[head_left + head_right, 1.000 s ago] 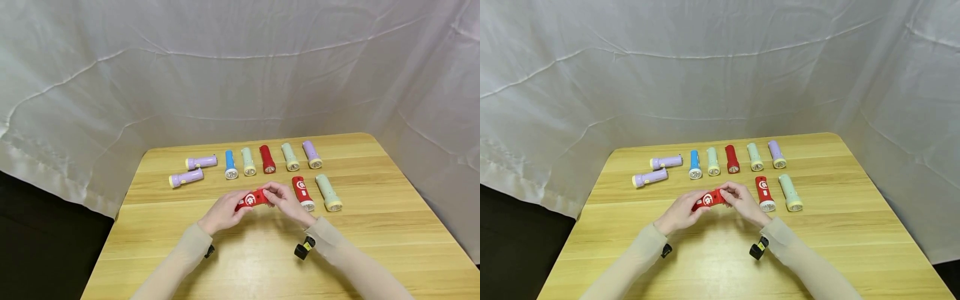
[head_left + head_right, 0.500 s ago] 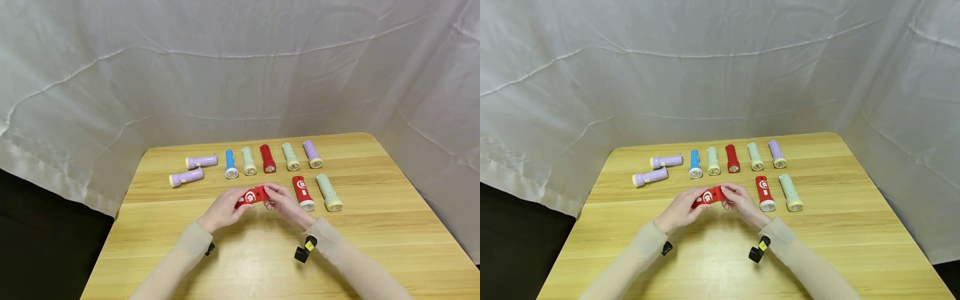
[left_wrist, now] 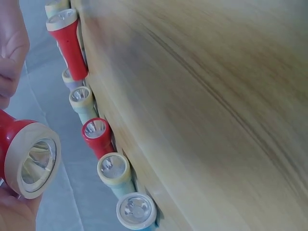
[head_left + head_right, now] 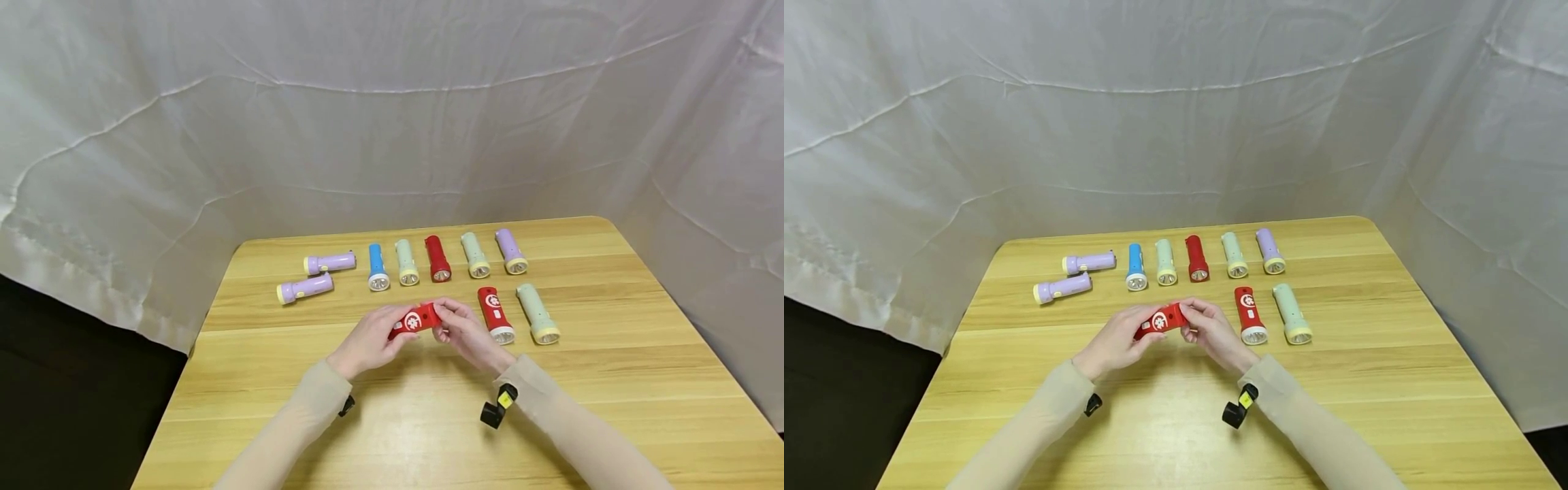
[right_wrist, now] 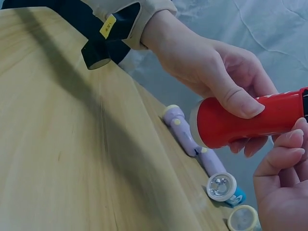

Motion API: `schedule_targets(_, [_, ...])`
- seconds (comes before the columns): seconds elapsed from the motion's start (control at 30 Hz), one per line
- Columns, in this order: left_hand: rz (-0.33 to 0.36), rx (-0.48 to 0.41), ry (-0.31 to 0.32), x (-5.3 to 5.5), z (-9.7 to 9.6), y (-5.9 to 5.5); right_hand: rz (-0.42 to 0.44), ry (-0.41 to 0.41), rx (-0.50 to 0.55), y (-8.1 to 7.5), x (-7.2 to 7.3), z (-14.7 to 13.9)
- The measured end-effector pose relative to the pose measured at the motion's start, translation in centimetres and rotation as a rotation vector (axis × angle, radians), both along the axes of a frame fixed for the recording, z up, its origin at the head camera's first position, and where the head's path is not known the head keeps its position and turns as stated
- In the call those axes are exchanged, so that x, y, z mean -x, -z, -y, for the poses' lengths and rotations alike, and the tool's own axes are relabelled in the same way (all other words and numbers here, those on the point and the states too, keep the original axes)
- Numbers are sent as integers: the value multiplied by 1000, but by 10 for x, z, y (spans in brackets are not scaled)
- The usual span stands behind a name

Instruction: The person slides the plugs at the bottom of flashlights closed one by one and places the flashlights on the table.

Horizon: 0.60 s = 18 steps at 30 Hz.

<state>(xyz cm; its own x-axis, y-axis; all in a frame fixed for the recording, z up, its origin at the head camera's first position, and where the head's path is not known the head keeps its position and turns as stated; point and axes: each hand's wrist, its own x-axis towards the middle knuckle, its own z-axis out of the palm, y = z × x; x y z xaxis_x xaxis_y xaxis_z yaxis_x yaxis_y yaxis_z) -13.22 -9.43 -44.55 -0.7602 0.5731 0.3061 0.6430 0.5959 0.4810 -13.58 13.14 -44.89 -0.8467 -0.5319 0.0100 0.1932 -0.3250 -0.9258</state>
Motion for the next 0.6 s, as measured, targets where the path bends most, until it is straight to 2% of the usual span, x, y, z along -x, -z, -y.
schedule_targets(0.3, [-46, 29, 14, 0, -2, -2, -17, 21, -57, -3, 3, -2])
schedule_targets(0.6, [-83, 57, 45, 2, -1, 1, 16, -25, -92, -3, 4, -5])
